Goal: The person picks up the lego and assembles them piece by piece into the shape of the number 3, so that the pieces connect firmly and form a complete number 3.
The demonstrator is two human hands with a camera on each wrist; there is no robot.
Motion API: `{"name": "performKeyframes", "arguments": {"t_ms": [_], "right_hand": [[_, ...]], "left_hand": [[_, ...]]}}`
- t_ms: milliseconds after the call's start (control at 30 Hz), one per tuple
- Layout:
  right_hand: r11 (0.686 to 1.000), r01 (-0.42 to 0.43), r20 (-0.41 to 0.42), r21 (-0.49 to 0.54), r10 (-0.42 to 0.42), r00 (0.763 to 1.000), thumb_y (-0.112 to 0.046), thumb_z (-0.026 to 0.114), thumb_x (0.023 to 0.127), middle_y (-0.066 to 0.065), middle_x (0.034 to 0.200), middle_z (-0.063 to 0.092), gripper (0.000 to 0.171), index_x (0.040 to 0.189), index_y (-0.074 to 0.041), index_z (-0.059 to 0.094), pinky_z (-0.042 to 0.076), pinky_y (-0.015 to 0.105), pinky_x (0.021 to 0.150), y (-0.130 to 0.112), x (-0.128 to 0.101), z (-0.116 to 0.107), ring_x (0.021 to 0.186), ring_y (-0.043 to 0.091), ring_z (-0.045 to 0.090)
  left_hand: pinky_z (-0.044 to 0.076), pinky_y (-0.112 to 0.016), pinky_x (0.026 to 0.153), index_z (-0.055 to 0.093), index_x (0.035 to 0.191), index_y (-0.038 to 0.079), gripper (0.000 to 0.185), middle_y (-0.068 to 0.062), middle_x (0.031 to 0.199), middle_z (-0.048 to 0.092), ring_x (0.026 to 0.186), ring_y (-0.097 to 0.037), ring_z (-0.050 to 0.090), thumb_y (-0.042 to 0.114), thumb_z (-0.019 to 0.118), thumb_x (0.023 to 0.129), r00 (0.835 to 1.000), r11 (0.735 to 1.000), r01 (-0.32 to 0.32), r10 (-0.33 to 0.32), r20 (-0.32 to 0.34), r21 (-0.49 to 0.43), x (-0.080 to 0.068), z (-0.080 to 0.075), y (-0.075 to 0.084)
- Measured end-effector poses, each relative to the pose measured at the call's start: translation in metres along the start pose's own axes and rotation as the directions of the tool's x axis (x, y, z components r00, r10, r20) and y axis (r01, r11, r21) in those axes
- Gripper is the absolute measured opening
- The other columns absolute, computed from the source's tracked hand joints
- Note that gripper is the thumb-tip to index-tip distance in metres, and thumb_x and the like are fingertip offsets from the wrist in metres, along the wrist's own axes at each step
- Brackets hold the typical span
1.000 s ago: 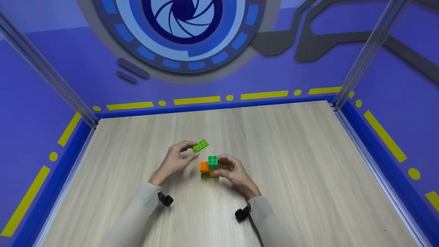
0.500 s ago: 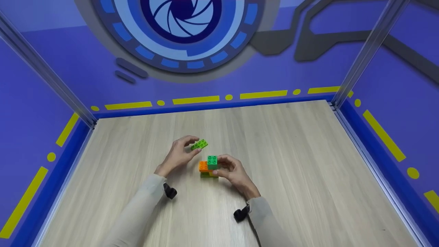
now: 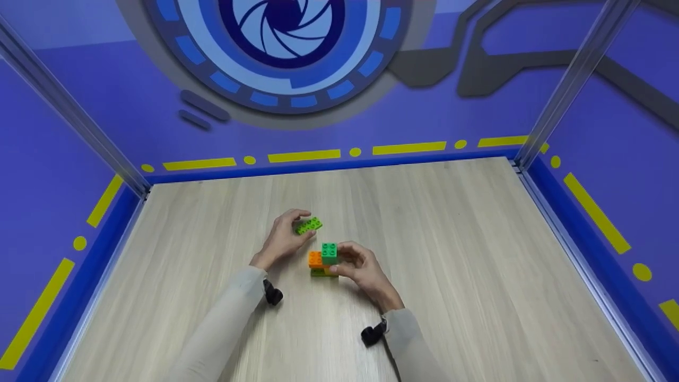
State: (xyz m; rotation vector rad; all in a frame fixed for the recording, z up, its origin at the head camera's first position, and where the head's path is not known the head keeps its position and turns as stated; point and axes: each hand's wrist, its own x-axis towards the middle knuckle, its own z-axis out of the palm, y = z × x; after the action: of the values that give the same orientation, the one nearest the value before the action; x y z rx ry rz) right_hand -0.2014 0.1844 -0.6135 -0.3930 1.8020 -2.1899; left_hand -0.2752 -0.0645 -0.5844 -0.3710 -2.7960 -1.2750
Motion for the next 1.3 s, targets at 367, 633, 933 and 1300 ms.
{"name": "performKeyframes", "arguments": {"t_ms": [367, 633, 933, 1300], "right_hand": [[1.000, 0.004, 0.012, -0.030, -0.003, 1.000, -0.002, 0.082, 0.092, 0.001, 0.133, 0.070, 0.049, 0.137, 0.002, 0.062, 0.057, 0.027, 0.103, -0.001, -0.001, -0.002, 0.120, 0.016, 0.066], [0.999, -0.017, -0.009, -0.039, 0.017, 1.000, -0.003, 0.083, 0.091, 0.003, 0.133, 0.069, 0.047, 0.134, 0.001, 0.063, 0.056, 0.028, 0.104, -0.002, 0.000, 0.001, 0.121, 0.018, 0.066], [0.999, -0.026, -0.008, -0.034, 0.025, 1.000, -0.002, 0.082, 0.092, 0.003, 0.134, 0.069, 0.047, 0.135, 0.000, 0.063, 0.056, 0.028, 0.104, 0.000, -0.002, -0.001, 0.122, 0.018, 0.065], [0.999, -0.030, -0.018, -0.038, 0.029, 0.999, -0.002, 0.083, 0.091, 0.003, 0.133, 0.068, 0.049, 0.136, 0.001, 0.063, 0.055, 0.025, 0.103, 0.000, 0.000, 0.001, 0.120, 0.016, 0.065]], "left_hand": [[0.047, -0.045, 0.108, 0.067, 0.144, 0.010, 0.051, -0.010, 0.138, 0.066, 0.124, -0.029, 0.057, 0.027, 0.081, 0.097, 0.998, 0.993, 0.062, -0.061, -0.008, 0.105, 0.008, 0.014, -0.007], [0.047, -0.045, 0.108, 0.068, 0.143, 0.011, 0.048, -0.011, 0.136, 0.062, 0.124, -0.029, 0.055, 0.026, 0.079, 0.099, 0.995, 0.990, 0.095, -0.095, -0.002, 0.105, 0.009, 0.016, -0.010], [0.047, -0.045, 0.106, 0.069, 0.139, 0.008, 0.039, -0.012, 0.133, 0.063, 0.121, -0.030, 0.056, 0.021, 0.075, 0.102, 0.997, 0.992, 0.065, -0.069, 0.036, 0.104, 0.007, 0.012, -0.007], [0.047, -0.044, 0.114, 0.067, 0.142, 0.011, 0.040, -0.009, 0.135, 0.060, 0.129, -0.027, 0.053, 0.022, 0.072, 0.104, 0.996, 0.996, 0.053, -0.057, 0.069, 0.068, -0.002, -0.010, 0.007]]}}
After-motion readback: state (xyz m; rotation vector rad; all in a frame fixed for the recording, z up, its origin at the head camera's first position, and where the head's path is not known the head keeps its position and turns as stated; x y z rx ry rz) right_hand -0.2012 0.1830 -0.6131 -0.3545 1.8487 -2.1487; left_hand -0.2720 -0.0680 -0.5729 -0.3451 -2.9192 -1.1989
